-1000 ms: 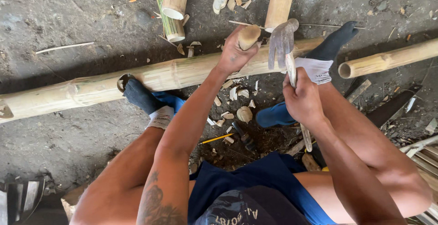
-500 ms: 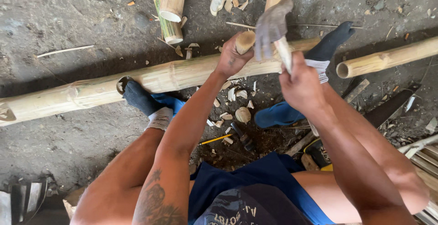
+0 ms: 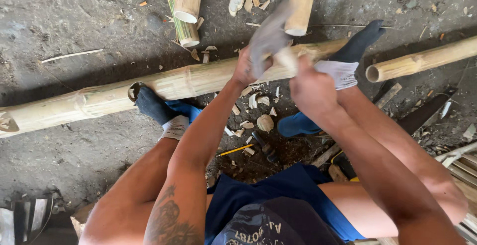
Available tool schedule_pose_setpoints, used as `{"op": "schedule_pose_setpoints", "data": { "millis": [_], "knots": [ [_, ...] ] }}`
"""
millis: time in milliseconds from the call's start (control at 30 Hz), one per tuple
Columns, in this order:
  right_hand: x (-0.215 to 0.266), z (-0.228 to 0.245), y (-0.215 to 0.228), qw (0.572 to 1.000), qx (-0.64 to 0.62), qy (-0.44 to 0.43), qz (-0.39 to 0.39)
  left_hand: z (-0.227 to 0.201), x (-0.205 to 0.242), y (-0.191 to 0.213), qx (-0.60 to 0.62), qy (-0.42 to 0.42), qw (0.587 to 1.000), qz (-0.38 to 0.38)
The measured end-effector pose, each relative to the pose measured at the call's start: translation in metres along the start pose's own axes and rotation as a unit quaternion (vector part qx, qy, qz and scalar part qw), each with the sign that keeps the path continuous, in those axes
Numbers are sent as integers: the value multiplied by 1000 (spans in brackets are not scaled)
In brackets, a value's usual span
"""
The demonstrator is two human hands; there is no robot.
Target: The person carves a hole into a bamboo pole using a chisel and hammer. They repeatedly strike the chisel to remove material and occasionally check the fit of a bamboo piece into the carved hole.
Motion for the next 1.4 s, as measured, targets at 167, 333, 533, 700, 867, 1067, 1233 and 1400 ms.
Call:
{"op": "schedule_pose_setpoints", "data": {
  "millis": [167,333,533,700,867,1067,1233,1400],
  "knots": [
    [-6,5,24,998,1,33,55,2,6,9,246,78,966,-2],
    [4,-9,61,980,-187,-19,-62,-2,22,20,18,1,999,-35],
    [-6,11,-33,982,1,1,186,10,39,25,1,10,1000,-24],
    [7,-15,-26,995,-30,-27,89,36,34,66,106,64,967,-224],
    [17,-11,10,993,-108,-19,-41,63,47,44,29,101,992,63],
    [20,9,-68,999,-34,22,22,62,49,29,296,154,941,-50],
    [26,-9,-95,994,-107,-22,-1,10,23,40,151,-73,953,-253],
    [24,-26,-75,957,-282,-75,-3,-35,-5,45,93,-37,975,-199]
  ]
}}
Point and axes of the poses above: each hand's wrist, its own x-axis away from the middle knuckle, its own y-axis out of the back of the hand, z = x × y, the point moved 3 cm from there along -x, towards the middle knuckle, and after that the axes turned 13 degrees about x, right-handed, at the moved point
